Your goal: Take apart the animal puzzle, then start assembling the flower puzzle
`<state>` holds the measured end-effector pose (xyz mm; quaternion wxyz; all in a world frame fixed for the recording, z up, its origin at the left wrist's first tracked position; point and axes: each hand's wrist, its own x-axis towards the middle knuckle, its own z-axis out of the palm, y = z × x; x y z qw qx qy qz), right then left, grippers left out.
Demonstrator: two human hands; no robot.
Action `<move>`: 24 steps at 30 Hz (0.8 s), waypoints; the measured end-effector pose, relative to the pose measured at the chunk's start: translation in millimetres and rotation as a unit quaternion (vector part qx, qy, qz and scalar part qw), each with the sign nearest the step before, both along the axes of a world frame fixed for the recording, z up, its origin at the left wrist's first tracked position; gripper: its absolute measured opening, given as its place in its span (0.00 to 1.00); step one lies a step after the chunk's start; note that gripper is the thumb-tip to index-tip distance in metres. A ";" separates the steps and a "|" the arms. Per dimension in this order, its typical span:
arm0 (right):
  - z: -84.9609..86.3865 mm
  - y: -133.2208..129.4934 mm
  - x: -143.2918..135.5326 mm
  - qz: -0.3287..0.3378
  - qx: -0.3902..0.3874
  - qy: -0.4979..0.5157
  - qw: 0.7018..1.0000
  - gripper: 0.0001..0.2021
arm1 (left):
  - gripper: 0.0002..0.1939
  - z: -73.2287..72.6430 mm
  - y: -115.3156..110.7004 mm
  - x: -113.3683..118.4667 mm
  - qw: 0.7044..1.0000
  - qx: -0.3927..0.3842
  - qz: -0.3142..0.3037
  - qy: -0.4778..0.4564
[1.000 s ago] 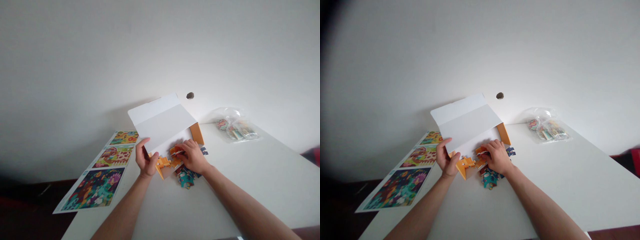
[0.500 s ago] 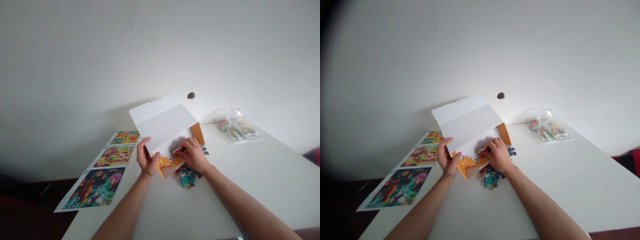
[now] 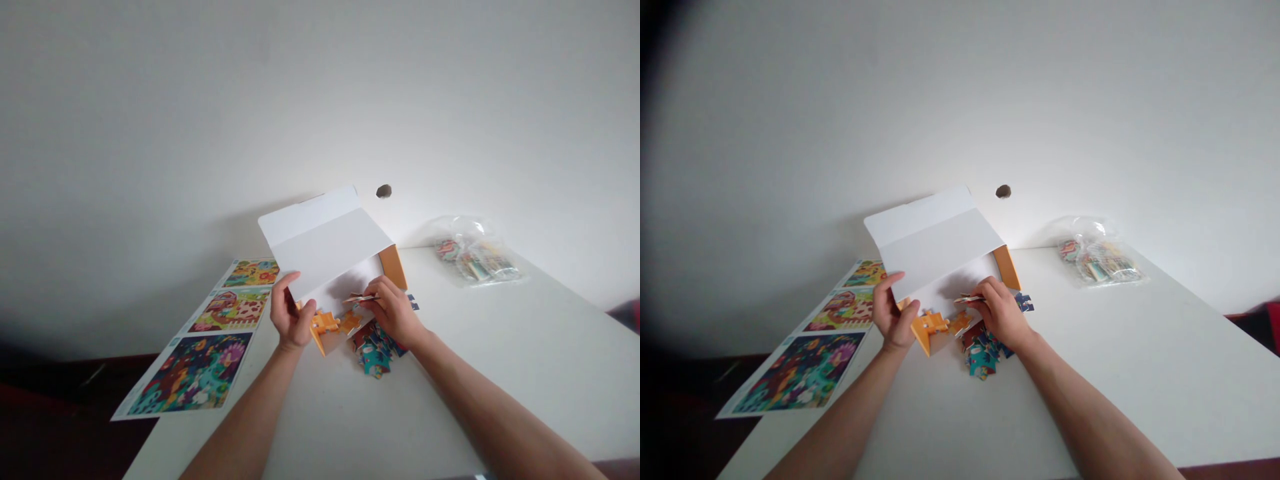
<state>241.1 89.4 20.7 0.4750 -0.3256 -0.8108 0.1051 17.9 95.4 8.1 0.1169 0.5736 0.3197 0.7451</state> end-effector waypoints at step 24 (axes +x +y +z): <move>7.3 -5.0 11.7 0.109 0.008 -0.034 0.993 0.05 | 0.27 17.9 11.4 -20.6 0.988 0.031 0.133 -0.070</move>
